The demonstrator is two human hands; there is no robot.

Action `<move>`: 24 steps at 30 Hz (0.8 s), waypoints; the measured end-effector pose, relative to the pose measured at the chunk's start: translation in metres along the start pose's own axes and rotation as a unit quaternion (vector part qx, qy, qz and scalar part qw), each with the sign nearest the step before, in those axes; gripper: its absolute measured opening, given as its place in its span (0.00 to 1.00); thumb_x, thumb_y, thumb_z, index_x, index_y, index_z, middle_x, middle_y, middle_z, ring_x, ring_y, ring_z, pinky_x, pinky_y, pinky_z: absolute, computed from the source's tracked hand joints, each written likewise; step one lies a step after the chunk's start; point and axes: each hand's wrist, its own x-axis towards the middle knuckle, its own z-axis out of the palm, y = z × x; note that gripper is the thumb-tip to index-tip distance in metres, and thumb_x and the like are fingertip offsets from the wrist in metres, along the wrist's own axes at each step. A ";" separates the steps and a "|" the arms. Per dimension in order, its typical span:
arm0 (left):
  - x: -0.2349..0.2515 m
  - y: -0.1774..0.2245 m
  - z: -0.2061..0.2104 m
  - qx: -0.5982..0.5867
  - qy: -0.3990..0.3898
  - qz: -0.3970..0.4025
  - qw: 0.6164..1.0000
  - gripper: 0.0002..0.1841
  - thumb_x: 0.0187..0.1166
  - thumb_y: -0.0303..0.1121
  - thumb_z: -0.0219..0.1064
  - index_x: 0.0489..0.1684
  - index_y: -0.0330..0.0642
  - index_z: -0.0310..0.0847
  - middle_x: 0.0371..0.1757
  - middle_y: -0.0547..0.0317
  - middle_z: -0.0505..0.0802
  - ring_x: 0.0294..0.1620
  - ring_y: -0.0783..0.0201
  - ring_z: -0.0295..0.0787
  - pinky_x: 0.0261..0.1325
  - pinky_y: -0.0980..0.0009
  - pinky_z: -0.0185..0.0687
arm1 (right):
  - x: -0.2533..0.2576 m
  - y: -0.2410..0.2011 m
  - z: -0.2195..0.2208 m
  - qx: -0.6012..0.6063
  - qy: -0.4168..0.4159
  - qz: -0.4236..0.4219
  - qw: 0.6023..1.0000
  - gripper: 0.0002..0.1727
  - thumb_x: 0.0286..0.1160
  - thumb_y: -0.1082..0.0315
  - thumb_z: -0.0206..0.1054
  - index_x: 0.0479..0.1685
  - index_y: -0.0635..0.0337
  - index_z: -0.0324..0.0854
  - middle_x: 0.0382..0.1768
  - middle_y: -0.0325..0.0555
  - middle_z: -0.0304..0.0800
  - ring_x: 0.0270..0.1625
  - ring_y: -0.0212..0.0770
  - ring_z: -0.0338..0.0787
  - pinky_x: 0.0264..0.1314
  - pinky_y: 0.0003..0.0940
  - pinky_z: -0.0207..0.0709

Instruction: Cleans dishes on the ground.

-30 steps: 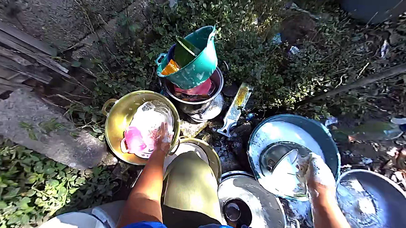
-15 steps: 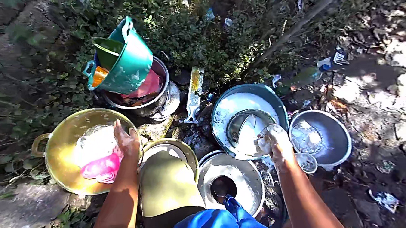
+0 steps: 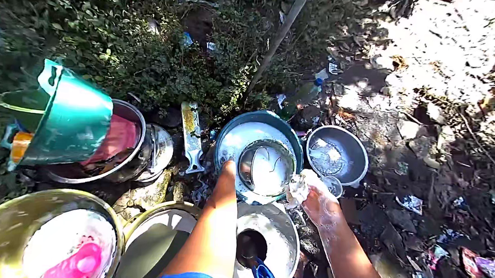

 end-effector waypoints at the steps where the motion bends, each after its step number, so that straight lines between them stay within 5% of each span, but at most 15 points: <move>1: -0.005 0.000 0.010 -0.067 0.015 -0.053 0.996 0.29 0.96 0.47 0.45 0.79 0.29 0.70 0.81 0.32 0.76 0.84 0.42 0.69 0.83 0.45 0.63 | -0.002 0.001 -0.007 -0.003 -0.006 -0.007 1.000 0.18 0.93 0.61 0.41 0.64 0.59 0.73 0.44 0.46 0.90 0.47 0.43 0.93 0.56 0.44 0.89; 5: -0.013 -0.011 0.041 -0.305 0.023 -0.102 0.947 0.26 0.95 0.45 0.47 0.74 0.32 0.74 0.72 0.35 0.82 0.71 0.44 0.78 0.70 0.43 0.74 | 0.000 0.010 -0.027 -0.003 0.004 0.012 1.000 0.17 0.94 0.59 0.41 0.60 0.56 0.74 0.41 0.46 0.89 0.44 0.43 0.92 0.54 0.44 0.89; 7: -0.014 0.002 0.046 -0.316 0.038 -0.101 0.943 0.24 0.94 0.45 0.49 0.66 0.32 0.78 0.60 0.37 0.86 0.58 0.46 0.81 0.56 0.46 0.78 | 0.004 0.015 -0.027 0.000 0.025 0.037 0.999 0.18 0.94 0.59 0.41 0.56 0.58 0.75 0.37 0.47 0.89 0.40 0.43 0.92 0.49 0.44 0.89; 11: -0.007 0.006 0.031 -0.131 0.065 -0.071 0.987 0.25 0.94 0.42 0.51 0.74 0.28 0.75 0.77 0.33 0.79 0.80 0.43 0.73 0.81 0.46 0.67 | 0.000 0.010 -0.012 0.006 0.021 0.048 0.999 0.20 0.95 0.58 0.40 0.56 0.59 0.75 0.37 0.47 0.89 0.40 0.43 0.92 0.49 0.43 0.89; 16: 0.015 -0.020 0.052 -0.105 0.096 -0.036 0.989 0.25 0.94 0.39 0.51 0.78 0.25 0.69 0.77 0.29 0.77 0.78 0.39 0.73 0.79 0.44 0.68 | -0.009 -0.010 -0.013 0.012 -0.017 0.020 1.000 0.18 0.90 0.60 0.44 0.63 0.58 0.74 0.42 0.49 0.90 0.42 0.45 0.93 0.48 0.44 0.90; 19: 0.014 -0.039 0.057 0.084 0.038 -0.030 0.995 0.24 0.93 0.38 0.50 0.80 0.30 0.69 0.80 0.33 0.76 0.83 0.43 0.71 0.83 0.47 0.67 | -0.011 -0.012 -0.021 0.017 0.010 0.025 0.999 0.16 0.89 0.61 0.46 0.62 0.57 0.75 0.40 0.49 0.89 0.38 0.45 0.92 0.43 0.44 0.89; 24: 0.027 -0.047 0.070 -0.269 0.005 -0.043 0.962 0.24 0.91 0.46 0.55 0.74 0.35 0.75 0.69 0.38 0.85 0.69 0.45 0.81 0.68 0.42 0.77 | -0.011 0.008 -0.033 0.027 0.060 0.057 0.996 0.15 0.87 0.63 0.49 0.60 0.57 0.77 0.39 0.48 0.90 0.38 0.44 0.92 0.45 0.44 0.89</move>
